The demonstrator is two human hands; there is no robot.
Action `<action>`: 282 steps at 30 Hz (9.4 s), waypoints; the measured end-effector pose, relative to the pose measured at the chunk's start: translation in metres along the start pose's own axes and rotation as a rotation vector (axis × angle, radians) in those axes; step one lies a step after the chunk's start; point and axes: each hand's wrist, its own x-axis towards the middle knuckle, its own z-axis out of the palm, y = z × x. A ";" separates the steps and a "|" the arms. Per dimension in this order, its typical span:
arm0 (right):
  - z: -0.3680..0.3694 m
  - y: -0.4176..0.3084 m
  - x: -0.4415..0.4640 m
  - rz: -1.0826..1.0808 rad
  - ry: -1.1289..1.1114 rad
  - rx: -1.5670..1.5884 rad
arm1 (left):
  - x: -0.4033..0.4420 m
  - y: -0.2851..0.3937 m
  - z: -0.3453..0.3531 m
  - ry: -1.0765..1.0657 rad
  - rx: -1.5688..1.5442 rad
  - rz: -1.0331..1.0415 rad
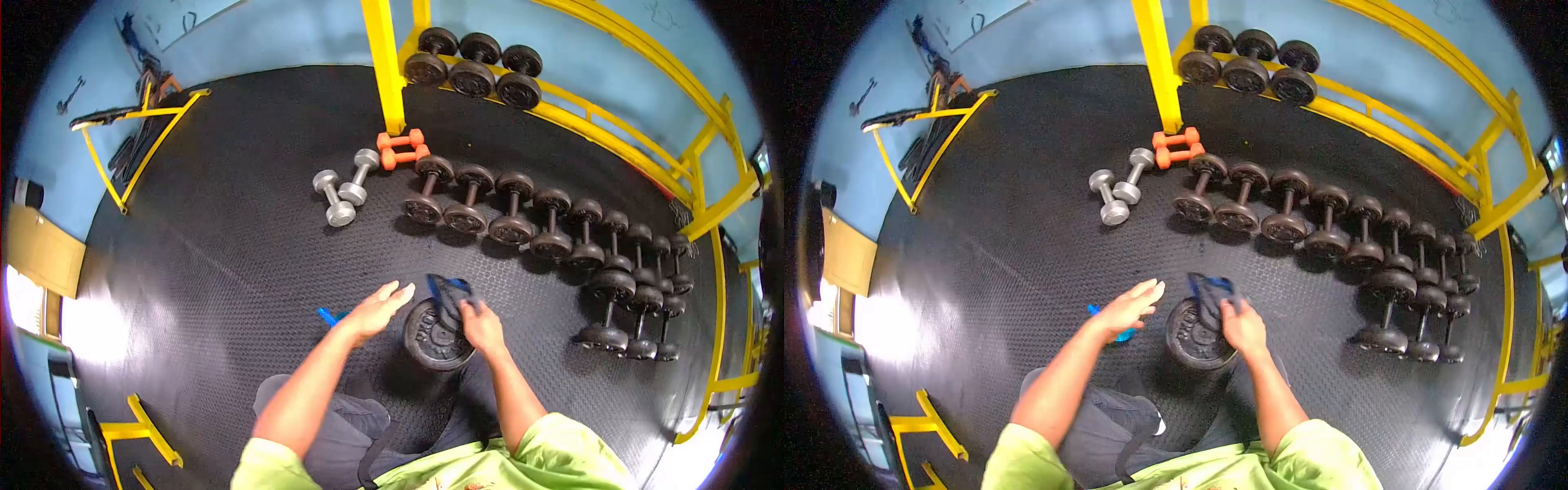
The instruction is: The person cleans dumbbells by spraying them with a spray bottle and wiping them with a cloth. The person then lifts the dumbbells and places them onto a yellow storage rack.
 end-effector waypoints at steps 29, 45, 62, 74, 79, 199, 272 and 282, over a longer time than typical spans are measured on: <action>-0.024 0.065 -0.052 -0.303 0.354 -0.060 | 0.001 -0.018 -0.035 -0.143 0.512 0.204; 0.027 0.055 -0.023 -0.688 0.321 -0.538 | -0.019 0.000 -0.014 -0.364 0.048 0.028; 0.048 0.014 -0.036 -0.741 0.294 -0.512 | 0.016 -0.031 0.006 -0.260 0.307 0.241; 0.039 0.034 -0.056 -0.711 0.204 -0.601 | -0.012 -0.007 -0.003 -0.235 0.404 0.319; 0.053 -0.002 -0.065 -0.645 0.203 -0.595 | -0.017 -0.004 -0.006 -0.219 0.457 0.307; -0.400 -0.064 0.591 0.552 0.030 0.820 | 0.494 0.828 0.016 0.606 0.964 1.623; -0.308 0.084 -0.032 0.548 -0.222 -0.041 | 0.007 0.186 0.267 -0.239 0.353 -0.041; -0.293 0.342 0.038 0.004 -0.258 -0.923 | 0.056 0.093 0.447 -0.342 0.596 -0.178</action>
